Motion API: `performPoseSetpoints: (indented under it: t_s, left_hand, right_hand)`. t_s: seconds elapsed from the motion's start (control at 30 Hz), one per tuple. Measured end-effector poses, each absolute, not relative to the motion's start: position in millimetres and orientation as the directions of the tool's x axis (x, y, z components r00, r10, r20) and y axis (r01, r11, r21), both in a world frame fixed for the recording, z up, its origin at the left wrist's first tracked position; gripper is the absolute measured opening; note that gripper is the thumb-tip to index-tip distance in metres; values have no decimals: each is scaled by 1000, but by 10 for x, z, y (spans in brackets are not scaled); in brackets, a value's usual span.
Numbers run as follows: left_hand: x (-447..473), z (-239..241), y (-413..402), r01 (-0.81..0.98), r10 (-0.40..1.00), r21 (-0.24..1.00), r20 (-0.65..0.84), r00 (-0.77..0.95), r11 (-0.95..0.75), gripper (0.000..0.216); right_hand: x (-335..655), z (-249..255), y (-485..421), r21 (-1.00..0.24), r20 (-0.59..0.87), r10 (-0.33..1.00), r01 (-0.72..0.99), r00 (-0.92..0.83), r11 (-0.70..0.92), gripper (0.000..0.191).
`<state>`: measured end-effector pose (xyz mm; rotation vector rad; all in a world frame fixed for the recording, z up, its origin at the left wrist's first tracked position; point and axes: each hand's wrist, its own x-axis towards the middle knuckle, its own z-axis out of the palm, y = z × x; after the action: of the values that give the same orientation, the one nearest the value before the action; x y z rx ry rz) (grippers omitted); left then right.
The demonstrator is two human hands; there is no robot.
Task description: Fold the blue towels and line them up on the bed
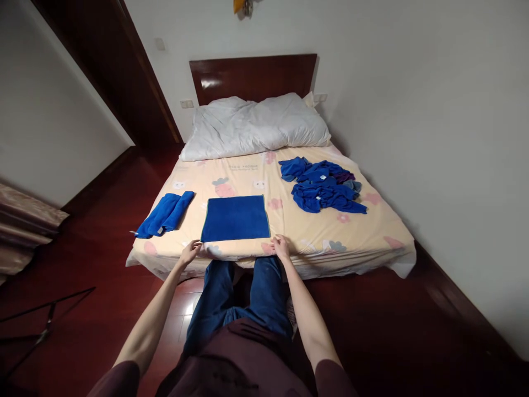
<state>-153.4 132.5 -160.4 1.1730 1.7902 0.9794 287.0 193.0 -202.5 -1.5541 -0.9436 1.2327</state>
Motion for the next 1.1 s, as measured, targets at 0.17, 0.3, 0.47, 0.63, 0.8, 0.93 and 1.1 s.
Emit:
performPoseSetpoints:
  t_s: [0.17,0.3,0.47,0.63,0.8,0.93,1.1]
  left_hand:
    - [-1447,-1725,1546,204,904,921,-249,-347,332,53]
    - [-1382,-1736,1673,150,903,936,-253,-347,320,60]
    - [-1370,-1716,1783,152,918,943,-237,-319,296,53]
    - [-1415,-1806,1790,108,905,945,-256,-341,308,36]
    - [-1448,-1927,1638,0,881,948,-296,-370,319,36]
    - [-1441,-1972,1518,-26,878,951,-294,-377,307,43]
    - [-1438,-1968,1435,46,895,956,-253,-368,289,47]
  right_hand:
    - [2790,-1962,2007,-920,-390,902,-99,182,-378,20]
    - [2739,-1895,2105,-917,-395,901,-134,182,-375,30]
    - [2598,-1882,2265,-941,-335,917,-129,215,-314,40]
    - [2541,-1944,2253,-963,-268,940,-68,211,-260,39]
    - [2632,-2001,2151,-967,-247,956,24,160,-253,31]
    - [2742,-2021,2097,-956,-278,953,58,122,-286,24]
    - [2832,-2021,2001,-945,-310,947,79,86,-317,18]
